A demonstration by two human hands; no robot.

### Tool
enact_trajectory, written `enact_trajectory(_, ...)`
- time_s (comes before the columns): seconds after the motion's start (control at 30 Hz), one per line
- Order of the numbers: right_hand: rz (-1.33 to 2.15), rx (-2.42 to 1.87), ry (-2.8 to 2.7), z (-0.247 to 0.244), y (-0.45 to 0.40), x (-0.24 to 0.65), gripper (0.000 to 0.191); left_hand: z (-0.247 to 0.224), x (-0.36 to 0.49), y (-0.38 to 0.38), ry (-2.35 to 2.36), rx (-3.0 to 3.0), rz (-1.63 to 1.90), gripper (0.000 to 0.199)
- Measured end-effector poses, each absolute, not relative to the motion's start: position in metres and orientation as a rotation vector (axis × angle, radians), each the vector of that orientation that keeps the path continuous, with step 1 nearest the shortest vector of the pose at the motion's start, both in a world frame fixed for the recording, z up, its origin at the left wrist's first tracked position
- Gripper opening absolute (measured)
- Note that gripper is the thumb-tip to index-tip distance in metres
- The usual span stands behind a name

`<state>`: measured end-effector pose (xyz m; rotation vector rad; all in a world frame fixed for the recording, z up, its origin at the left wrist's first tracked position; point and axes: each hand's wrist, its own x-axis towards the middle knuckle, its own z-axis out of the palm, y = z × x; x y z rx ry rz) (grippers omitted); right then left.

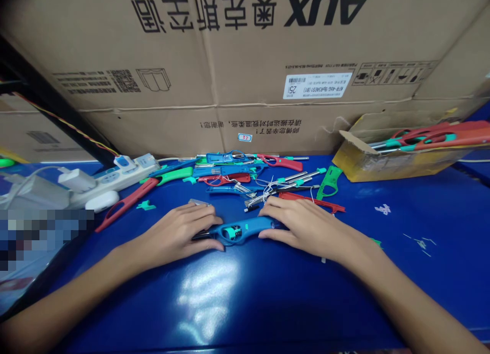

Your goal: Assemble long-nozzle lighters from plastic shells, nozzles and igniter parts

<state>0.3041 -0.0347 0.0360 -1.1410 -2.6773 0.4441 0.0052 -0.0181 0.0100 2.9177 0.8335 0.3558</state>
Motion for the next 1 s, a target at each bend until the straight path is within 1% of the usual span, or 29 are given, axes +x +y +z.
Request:
enact_trajectory(0.37, 0.471, -1.232, -2.691, 0.0322, -0.0363, 0.3105, 0.040, 0.0114, 0.0060, -0.0208, 0.850, 2.848, 0.274, 0.043)
enact_trajectory(1.0, 0.441, -1.160, -2.654, 0.0309, -0.0331, 0.3097, 0.037, 0.0097, 0.0057, -0.0208, 0.833, 2.860, 0.308, 0.043)
